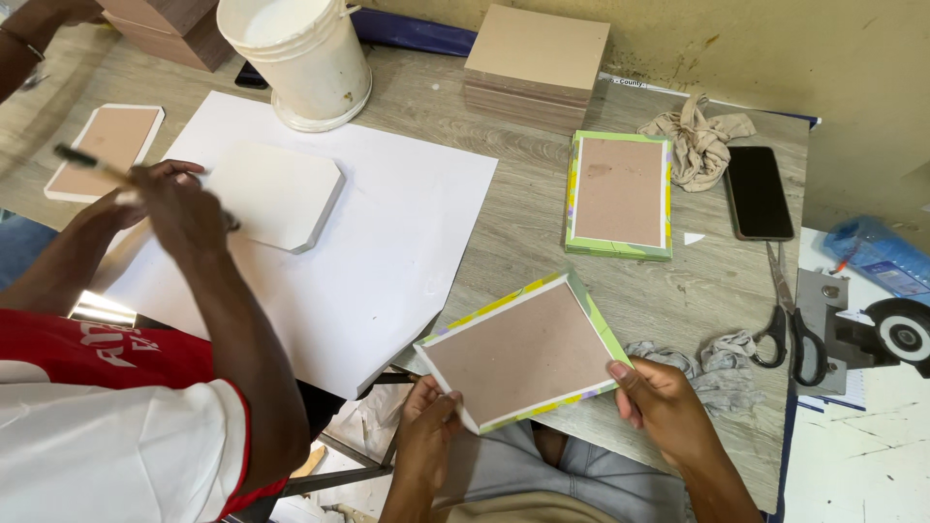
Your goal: The person applies glue to the edges of book covers using a brush, then presses them onto the book block and wipes the surface with a cloth. They repeat this process for multiple books, stacking the finished items on the table.
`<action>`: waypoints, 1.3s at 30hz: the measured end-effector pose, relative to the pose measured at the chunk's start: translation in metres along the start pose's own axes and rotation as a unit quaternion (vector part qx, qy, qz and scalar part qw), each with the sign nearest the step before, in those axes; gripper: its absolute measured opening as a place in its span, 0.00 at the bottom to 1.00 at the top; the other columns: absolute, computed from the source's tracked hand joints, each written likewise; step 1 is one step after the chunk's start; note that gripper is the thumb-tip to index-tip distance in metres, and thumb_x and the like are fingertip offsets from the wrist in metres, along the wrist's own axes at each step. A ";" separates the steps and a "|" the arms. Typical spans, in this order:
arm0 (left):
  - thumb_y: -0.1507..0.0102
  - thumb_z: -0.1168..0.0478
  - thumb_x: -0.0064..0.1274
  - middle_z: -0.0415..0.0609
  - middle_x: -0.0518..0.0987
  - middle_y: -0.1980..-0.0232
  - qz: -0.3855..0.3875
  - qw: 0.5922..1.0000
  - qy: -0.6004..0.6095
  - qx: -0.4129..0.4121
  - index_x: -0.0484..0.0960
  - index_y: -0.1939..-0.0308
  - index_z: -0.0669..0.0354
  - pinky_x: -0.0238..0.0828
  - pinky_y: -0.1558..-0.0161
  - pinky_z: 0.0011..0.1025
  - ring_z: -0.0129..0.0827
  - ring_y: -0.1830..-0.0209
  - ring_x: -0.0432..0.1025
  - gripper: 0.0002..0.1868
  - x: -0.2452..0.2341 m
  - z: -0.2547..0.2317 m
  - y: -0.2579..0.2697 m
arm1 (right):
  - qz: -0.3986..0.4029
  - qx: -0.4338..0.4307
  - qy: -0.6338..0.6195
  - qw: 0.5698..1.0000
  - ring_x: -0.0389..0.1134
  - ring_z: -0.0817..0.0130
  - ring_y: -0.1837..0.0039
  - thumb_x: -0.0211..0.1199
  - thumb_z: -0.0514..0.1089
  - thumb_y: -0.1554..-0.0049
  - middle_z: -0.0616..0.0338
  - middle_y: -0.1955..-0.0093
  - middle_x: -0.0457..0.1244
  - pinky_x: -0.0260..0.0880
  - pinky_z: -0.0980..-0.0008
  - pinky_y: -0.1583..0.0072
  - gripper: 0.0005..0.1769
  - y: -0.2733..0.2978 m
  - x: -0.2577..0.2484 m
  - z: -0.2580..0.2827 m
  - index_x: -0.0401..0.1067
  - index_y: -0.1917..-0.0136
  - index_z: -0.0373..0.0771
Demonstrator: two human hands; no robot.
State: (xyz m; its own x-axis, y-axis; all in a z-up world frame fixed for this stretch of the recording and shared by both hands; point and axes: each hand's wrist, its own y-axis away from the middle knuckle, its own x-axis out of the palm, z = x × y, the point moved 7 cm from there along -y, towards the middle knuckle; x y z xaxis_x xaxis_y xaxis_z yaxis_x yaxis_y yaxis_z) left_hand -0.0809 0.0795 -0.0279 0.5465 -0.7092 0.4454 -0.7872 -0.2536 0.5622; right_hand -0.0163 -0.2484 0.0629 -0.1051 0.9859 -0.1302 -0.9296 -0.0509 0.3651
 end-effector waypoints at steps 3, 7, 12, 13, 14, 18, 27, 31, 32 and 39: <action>0.39 0.47 0.59 0.49 0.67 0.20 -0.125 0.916 -0.343 0.165 0.62 0.18 0.46 0.66 0.28 0.44 0.41 0.24 0.68 0.45 0.038 -0.090 0.048 | -0.023 -0.032 0.054 0.998 0.56 0.67 0.74 0.61 0.54 0.33 0.56 0.79 0.58 0.56 0.67 0.65 0.34 0.019 -0.016 0.038 0.68 0.77 0.35; 0.30 0.45 0.47 0.59 0.68 0.21 -0.033 0.810 -0.412 0.417 0.69 0.24 0.60 0.63 0.22 0.46 0.48 0.19 0.64 0.34 0.129 -0.178 0.115 | -0.004 -0.081 0.129 0.988 0.57 0.70 0.71 0.63 0.54 0.34 0.62 0.76 0.58 0.57 0.66 0.63 0.31 0.035 -0.031 0.075 0.66 0.75 0.39; 0.40 0.40 0.73 0.33 0.59 0.86 0.178 0.801 -0.539 0.192 0.81 0.70 0.49 0.42 0.75 0.30 0.20 0.83 0.48 0.22 0.212 -0.175 0.103 | 0.031 -0.247 0.236 0.939 0.60 0.74 0.63 0.62 0.57 0.35 0.66 0.66 0.55 0.57 0.70 0.57 0.27 0.054 0.002 0.140 0.72 0.71 0.42; 0.40 0.40 0.73 0.33 0.59 0.86 0.181 0.801 -0.536 0.198 0.81 0.70 0.49 0.42 0.75 0.30 0.20 0.83 0.48 0.22 0.213 -0.171 0.102 | 0.028 -0.252 0.239 0.938 0.60 0.74 0.63 0.62 0.57 0.35 0.66 0.66 0.55 0.57 0.70 0.57 0.27 0.051 0.002 0.144 0.72 0.71 0.42; 0.38 0.42 0.69 0.33 0.63 0.83 0.198 0.833 -0.473 0.207 0.82 0.73 0.50 0.46 0.74 0.29 0.20 0.80 0.53 0.21 0.216 -0.169 0.101 | 0.026 -0.253 0.157 0.954 0.62 0.71 0.60 0.61 0.54 0.34 0.63 0.64 0.58 0.59 0.69 0.55 0.26 0.049 -0.003 0.149 0.71 0.70 0.39; 0.30 0.51 0.58 0.35 0.80 0.69 0.291 0.839 -0.386 0.248 0.87 0.67 0.54 0.62 0.62 0.25 0.20 0.67 0.70 0.15 0.222 -0.159 0.104 | 0.025 -0.246 -0.174 0.953 0.62 0.62 0.53 0.61 0.45 0.31 0.52 0.56 0.62 0.61 0.65 0.52 0.19 0.027 -0.018 0.128 0.73 0.59 0.29; 0.26 0.54 0.48 0.52 0.83 0.31 0.518 0.778 -0.314 0.164 0.82 0.32 0.63 0.72 0.34 0.31 0.35 0.31 0.76 0.23 0.211 -0.167 0.115 | -0.081 -0.195 -0.141 0.967 0.59 0.68 0.62 0.59 0.56 0.29 0.61 0.66 0.59 0.54 0.71 0.57 0.29 0.023 -0.017 0.142 0.72 0.63 0.31; 0.25 0.54 0.45 0.50 0.80 0.29 0.551 0.749 -0.348 0.123 0.74 0.25 0.63 0.70 0.33 0.34 0.35 0.30 0.74 0.26 0.205 -0.171 0.118 | -0.081 -0.216 -0.094 0.968 0.55 0.73 0.61 0.57 0.57 0.28 0.67 0.67 0.56 0.52 0.72 0.57 0.30 0.018 -0.019 0.157 0.69 0.66 0.37; 0.28 0.52 0.51 0.43 0.82 0.40 0.527 0.756 -0.378 0.082 0.77 0.27 0.61 0.71 0.43 0.27 0.25 0.43 0.73 0.28 0.202 -0.166 0.114 | -0.070 -0.211 -0.044 0.974 0.54 0.73 0.62 0.56 0.60 0.29 0.68 0.67 0.54 0.50 0.71 0.58 0.30 0.016 -0.018 0.160 0.66 0.67 0.39; 0.29 0.47 0.52 0.41 0.72 0.78 0.240 0.850 -0.434 0.179 0.75 0.77 0.54 0.61 0.74 0.25 0.33 0.75 0.89 0.25 0.152 -0.122 0.056 | 0.046 -0.147 0.113 0.982 0.82 0.61 0.43 0.54 0.64 0.39 0.50 0.47 0.81 0.78 0.63 0.37 0.36 -0.009 -0.073 0.134 0.87 0.41 0.32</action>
State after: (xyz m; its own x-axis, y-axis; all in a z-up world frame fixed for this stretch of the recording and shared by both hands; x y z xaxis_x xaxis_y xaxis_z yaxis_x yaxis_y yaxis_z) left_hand -0.0067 0.0377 0.1563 -0.1570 -0.9660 -0.2056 -0.9812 0.1288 0.1438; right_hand 0.0474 -0.2984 0.1930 -0.2378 0.9161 -0.3229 -0.9709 -0.2144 0.1069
